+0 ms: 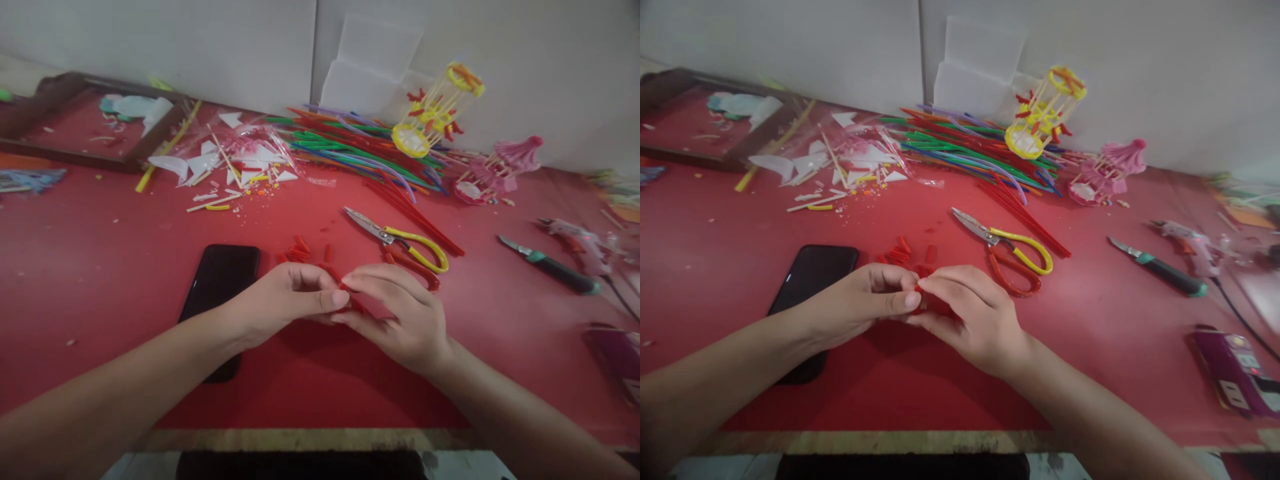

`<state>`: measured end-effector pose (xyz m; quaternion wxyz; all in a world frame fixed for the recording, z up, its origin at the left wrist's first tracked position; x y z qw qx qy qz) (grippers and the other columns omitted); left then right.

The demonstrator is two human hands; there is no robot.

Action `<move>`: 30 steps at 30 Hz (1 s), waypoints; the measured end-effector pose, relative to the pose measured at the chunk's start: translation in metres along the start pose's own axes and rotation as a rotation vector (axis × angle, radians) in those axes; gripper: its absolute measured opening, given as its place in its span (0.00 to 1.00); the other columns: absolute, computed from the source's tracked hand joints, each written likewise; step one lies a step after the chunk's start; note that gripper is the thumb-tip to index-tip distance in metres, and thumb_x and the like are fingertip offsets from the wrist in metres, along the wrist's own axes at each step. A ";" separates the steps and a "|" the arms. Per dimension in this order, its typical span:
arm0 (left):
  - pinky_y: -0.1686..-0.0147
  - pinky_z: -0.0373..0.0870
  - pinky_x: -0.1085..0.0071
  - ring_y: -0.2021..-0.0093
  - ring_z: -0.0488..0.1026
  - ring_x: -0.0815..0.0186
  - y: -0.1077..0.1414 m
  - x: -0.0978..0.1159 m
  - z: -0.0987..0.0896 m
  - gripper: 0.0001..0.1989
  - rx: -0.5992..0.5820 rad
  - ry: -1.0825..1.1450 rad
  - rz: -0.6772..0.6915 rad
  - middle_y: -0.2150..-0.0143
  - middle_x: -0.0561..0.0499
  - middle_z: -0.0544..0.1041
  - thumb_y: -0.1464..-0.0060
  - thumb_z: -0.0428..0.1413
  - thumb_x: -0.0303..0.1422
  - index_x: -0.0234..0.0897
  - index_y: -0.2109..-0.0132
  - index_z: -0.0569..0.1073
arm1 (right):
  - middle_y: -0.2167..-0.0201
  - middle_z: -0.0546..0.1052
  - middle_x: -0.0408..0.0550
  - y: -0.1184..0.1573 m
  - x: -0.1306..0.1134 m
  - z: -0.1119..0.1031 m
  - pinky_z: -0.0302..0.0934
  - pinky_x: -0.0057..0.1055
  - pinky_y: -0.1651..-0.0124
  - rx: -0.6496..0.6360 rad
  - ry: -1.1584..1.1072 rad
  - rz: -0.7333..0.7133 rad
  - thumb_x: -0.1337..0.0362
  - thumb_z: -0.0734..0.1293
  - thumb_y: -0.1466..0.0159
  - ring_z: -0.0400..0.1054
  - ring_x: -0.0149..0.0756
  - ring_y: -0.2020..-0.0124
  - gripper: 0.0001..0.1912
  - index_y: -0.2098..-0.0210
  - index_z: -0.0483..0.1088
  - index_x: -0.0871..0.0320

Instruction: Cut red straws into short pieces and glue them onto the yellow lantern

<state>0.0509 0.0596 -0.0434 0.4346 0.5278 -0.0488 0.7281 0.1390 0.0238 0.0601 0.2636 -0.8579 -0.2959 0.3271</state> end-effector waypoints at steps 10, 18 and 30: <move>0.66 0.64 0.76 0.72 0.69 0.73 -0.001 -0.003 -0.001 0.09 -0.004 -0.009 -0.017 0.75 0.55 0.76 0.54 0.68 0.34 0.34 0.74 0.78 | 0.65 0.80 0.47 0.001 -0.009 0.001 0.75 0.31 0.56 -0.012 -0.001 -0.086 0.65 0.71 0.38 0.76 0.34 0.63 0.14 0.53 0.72 0.58; 0.62 0.66 0.75 0.68 0.72 0.71 0.000 -0.006 0.002 0.08 -0.057 -0.073 -0.026 0.71 0.53 0.79 0.54 0.68 0.35 0.35 0.70 0.80 | 0.62 0.79 0.48 0.003 -0.004 0.007 0.73 0.29 0.54 -0.061 -0.108 -0.059 0.63 0.72 0.39 0.75 0.32 0.60 0.15 0.53 0.71 0.59; 0.63 0.68 0.74 0.70 0.72 0.73 0.005 0.019 -0.041 0.07 0.352 0.039 0.282 0.71 0.54 0.79 0.53 0.68 0.36 0.37 0.70 0.80 | 0.56 0.74 0.52 0.021 -0.003 0.047 0.67 0.45 0.48 -0.653 0.129 -0.175 0.70 0.66 0.40 0.67 0.47 0.48 0.05 0.65 0.74 0.58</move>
Point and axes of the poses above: each hand's wrist, its own y-axis away from the middle knuckle, its own z-axis out of the palm, x = y × z, the point moved 10 cm from there along -y, towards the middle knuckle
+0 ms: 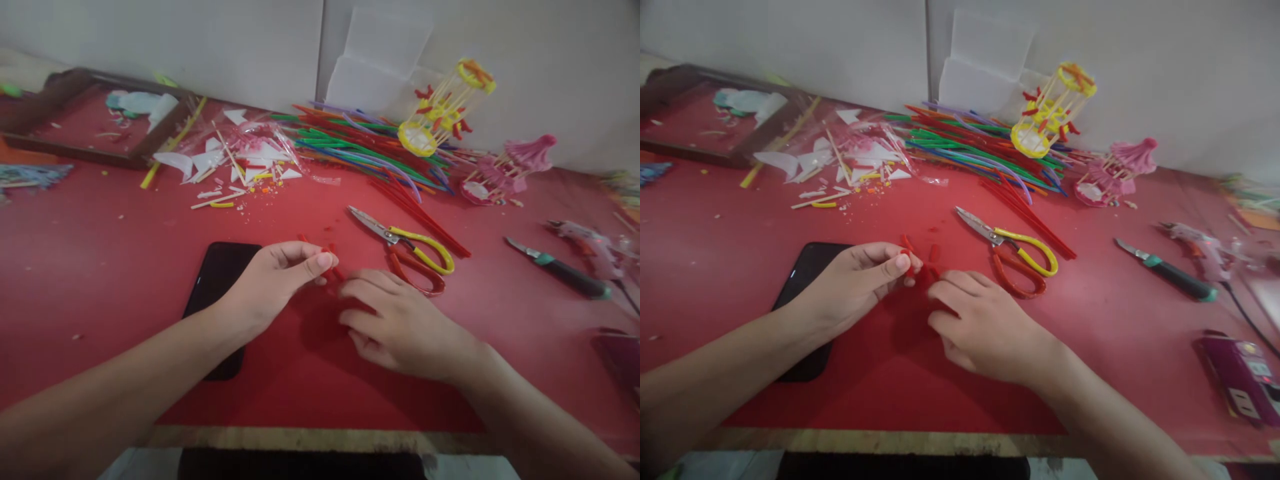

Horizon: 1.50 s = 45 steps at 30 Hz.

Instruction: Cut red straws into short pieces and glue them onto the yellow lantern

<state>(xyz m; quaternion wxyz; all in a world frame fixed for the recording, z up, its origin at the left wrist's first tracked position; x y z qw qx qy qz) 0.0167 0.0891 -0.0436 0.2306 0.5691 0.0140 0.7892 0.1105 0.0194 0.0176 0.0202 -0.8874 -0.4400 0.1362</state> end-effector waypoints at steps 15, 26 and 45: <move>0.64 0.72 0.76 0.71 0.74 0.73 0.006 -0.006 0.016 0.08 -0.097 -0.049 -0.119 0.73 0.54 0.79 0.54 0.68 0.35 0.35 0.71 0.80 | 0.76 0.78 0.41 0.024 0.049 -0.015 0.71 0.23 0.74 0.632 -0.847 0.568 0.67 0.66 0.37 0.74 0.28 0.77 0.02 0.63 0.70 0.57; 0.64 0.71 0.75 0.70 0.75 0.70 0.009 0.008 0.032 0.06 -0.210 -0.145 -0.022 0.74 0.53 0.79 0.50 0.65 0.30 0.34 0.73 0.79 | 0.77 0.78 0.40 0.018 0.048 0.004 0.72 0.21 0.74 0.609 -1.091 0.618 0.67 0.69 0.39 0.75 0.28 0.77 0.07 0.67 0.64 0.57; 0.63 0.71 0.79 0.70 0.75 0.75 0.007 -0.015 0.029 0.08 -0.219 0.042 -0.177 0.72 0.56 0.80 0.49 0.65 0.34 0.34 0.70 0.78 | 0.66 0.81 0.43 0.015 0.029 -0.037 0.72 0.26 0.62 0.620 -0.373 0.334 0.66 0.71 0.39 0.75 0.30 0.68 0.14 0.53 0.75 0.53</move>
Point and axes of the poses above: each hand's wrist, its own y-axis away from the middle knuckle, its own z-axis out of the palm, x = y × z, the point moved 10 cm from there along -y, towards the middle knuckle
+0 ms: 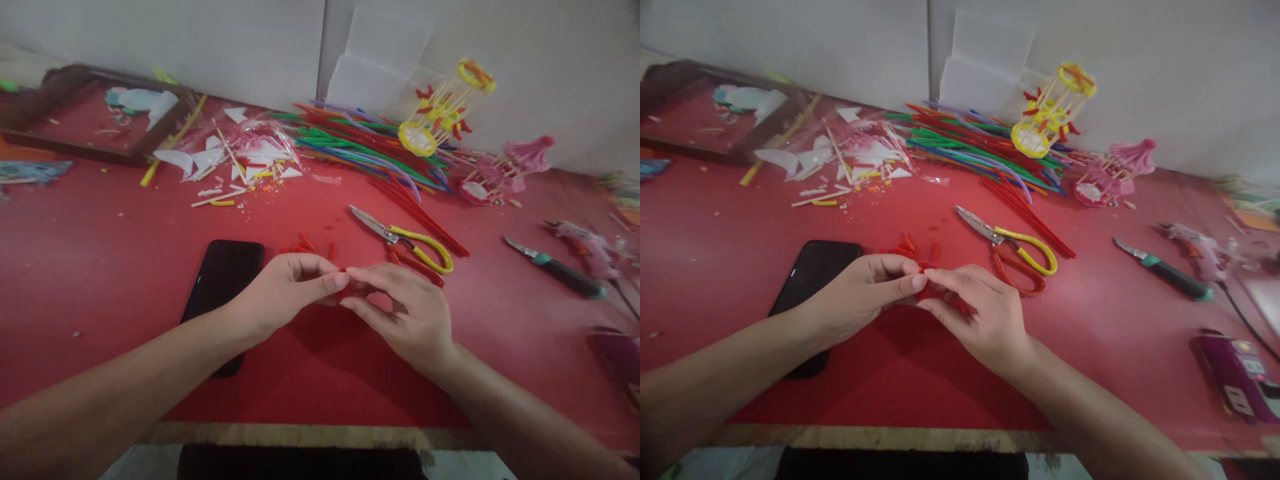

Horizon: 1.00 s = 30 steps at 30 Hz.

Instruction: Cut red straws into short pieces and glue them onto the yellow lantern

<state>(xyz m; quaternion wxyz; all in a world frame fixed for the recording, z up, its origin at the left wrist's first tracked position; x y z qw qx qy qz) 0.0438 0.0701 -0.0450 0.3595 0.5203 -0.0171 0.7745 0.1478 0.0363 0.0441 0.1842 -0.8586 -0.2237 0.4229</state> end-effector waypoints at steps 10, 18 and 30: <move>0.63 0.73 0.78 0.70 0.75 0.75 0.001 -0.003 -0.003 0.08 0.024 0.013 -0.030 0.73 0.56 0.80 0.50 0.66 0.35 0.35 0.71 0.78 | 0.67 0.79 0.45 0.000 0.000 0.000 0.70 0.28 0.60 0.026 0.000 0.000 0.66 0.73 0.42 0.73 0.31 0.66 0.12 0.58 0.74 0.57; 0.65 0.73 0.79 0.70 0.75 0.75 0.002 -0.005 -0.004 0.08 0.026 -0.024 -0.065 0.73 0.56 0.79 0.51 0.67 0.35 0.35 0.71 0.79 | 0.67 0.79 0.46 0.000 -0.001 0.002 0.70 0.28 0.60 0.020 -0.005 -0.020 0.68 0.71 0.39 0.74 0.30 0.66 0.11 0.56 0.74 0.58; 0.62 0.74 0.78 0.70 0.76 0.75 0.000 -0.010 -0.001 0.09 -0.028 0.004 -0.109 0.72 0.55 0.80 0.52 0.67 0.36 0.35 0.72 0.79 | 0.67 0.79 0.47 0.003 -0.006 0.001 0.70 0.28 0.60 0.067 -0.004 -0.066 0.69 0.72 0.40 0.73 0.31 0.65 0.11 0.57 0.74 0.59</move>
Point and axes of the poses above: each hand's wrist, its own y-axis away from the middle knuckle, its own z-axis out of the palm, x = y × z, the point moved 10 cm from there along -y, towards the middle knuckle
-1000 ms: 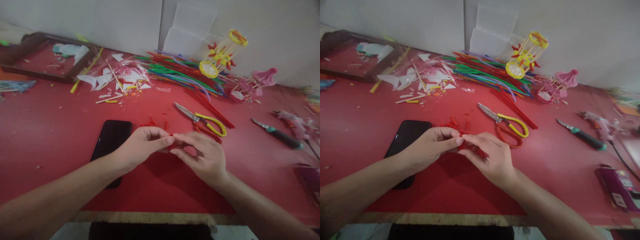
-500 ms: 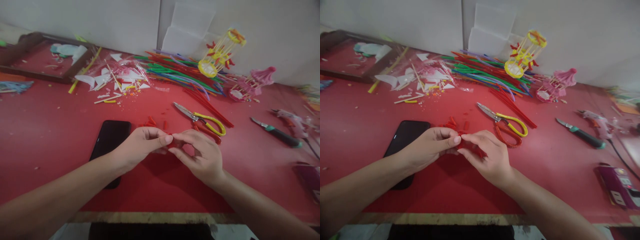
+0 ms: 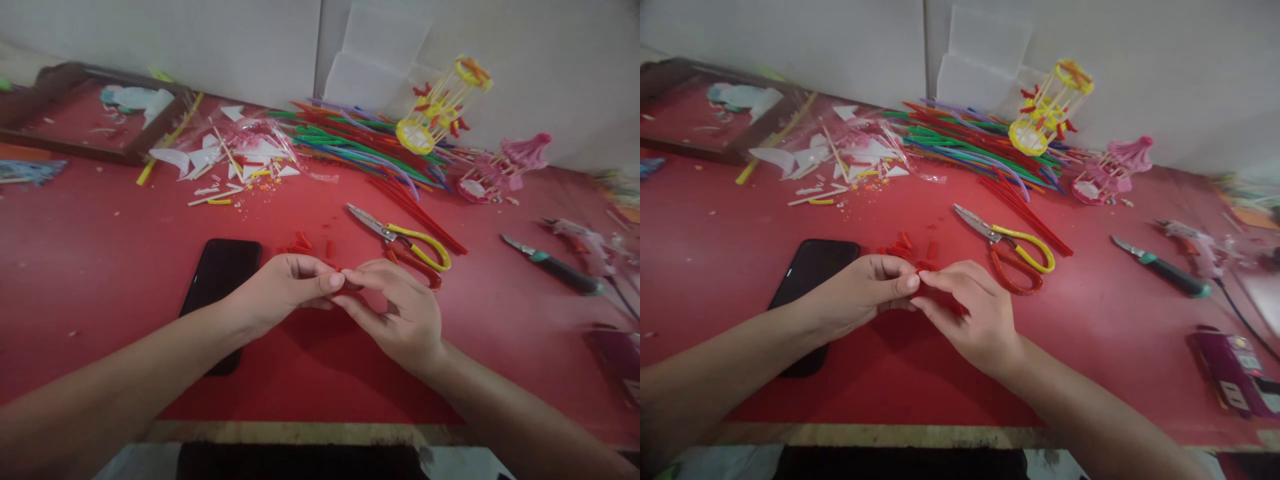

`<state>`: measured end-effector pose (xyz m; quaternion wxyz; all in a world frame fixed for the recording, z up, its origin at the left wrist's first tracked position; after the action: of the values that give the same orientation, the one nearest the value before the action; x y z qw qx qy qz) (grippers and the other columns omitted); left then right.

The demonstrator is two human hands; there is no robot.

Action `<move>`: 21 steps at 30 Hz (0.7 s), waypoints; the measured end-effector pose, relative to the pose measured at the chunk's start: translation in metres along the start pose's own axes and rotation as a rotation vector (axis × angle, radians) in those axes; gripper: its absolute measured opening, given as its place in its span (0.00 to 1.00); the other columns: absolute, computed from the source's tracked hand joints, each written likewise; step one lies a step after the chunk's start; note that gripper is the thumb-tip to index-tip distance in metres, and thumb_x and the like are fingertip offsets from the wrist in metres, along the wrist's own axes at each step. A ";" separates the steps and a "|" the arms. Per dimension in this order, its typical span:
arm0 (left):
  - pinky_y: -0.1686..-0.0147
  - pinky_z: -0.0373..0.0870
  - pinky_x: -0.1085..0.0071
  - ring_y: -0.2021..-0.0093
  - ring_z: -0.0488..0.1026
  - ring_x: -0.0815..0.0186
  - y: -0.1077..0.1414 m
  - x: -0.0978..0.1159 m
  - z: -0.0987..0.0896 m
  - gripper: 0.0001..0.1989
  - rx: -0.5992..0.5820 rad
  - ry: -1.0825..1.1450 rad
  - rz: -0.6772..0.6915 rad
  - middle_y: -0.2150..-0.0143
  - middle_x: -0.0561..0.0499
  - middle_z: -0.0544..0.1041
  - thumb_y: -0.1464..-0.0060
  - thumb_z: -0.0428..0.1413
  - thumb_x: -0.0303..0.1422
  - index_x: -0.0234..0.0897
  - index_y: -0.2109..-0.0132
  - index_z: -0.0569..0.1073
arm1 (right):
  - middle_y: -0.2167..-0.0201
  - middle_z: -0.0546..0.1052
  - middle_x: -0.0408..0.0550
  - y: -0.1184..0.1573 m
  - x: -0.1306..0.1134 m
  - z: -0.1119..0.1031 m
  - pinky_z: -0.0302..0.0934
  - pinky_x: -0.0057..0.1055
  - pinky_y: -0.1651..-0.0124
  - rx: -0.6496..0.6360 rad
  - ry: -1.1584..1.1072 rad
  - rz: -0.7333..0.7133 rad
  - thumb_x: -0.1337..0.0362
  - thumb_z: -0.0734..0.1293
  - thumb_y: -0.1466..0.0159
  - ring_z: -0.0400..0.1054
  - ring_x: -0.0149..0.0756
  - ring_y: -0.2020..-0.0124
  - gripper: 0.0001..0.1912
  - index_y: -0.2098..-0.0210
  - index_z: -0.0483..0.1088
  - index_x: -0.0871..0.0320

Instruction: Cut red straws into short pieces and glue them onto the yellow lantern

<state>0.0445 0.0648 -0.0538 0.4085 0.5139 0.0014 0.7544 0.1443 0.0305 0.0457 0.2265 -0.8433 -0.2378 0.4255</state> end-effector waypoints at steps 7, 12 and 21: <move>0.64 0.73 0.80 0.71 0.75 0.76 0.001 0.003 0.003 0.08 -0.030 -0.009 0.014 0.75 0.56 0.79 0.54 0.68 0.34 0.35 0.73 0.79 | 0.67 0.78 0.45 0.001 -0.005 -0.001 0.71 0.28 0.63 0.023 0.028 -0.043 0.69 0.72 0.40 0.72 0.30 0.66 0.10 0.58 0.74 0.57; 0.69 0.67 0.83 0.74 0.70 0.78 0.003 0.015 0.006 0.08 -0.001 -0.126 0.091 0.76 0.57 0.76 0.52 0.66 0.30 0.32 0.73 0.76 | 0.65 0.79 0.46 0.001 -0.002 0.000 0.71 0.29 0.59 -0.002 0.042 -0.051 0.67 0.73 0.41 0.73 0.31 0.64 0.14 0.55 0.72 0.58; 0.68 0.63 0.77 0.73 0.66 0.73 0.004 0.016 0.006 0.12 0.017 -0.341 0.113 0.76 0.56 0.71 0.48 0.62 0.36 0.33 0.74 0.73 | 0.63 0.79 0.49 -0.002 -0.010 0.005 0.72 0.32 0.58 -0.081 0.167 -0.168 0.62 0.72 0.39 0.74 0.35 0.63 0.18 0.50 0.72 0.58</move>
<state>0.0446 0.0696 -0.0365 0.3551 0.6373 -0.0905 0.6779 0.1342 0.0267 0.0499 0.2461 -0.8614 -0.3050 0.3230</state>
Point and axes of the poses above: each hand's wrist, its own y-axis away from the middle knuckle, its own z-axis out of the palm, x = y × z, the point moved 10 cm from there along -y, towards the middle knuckle
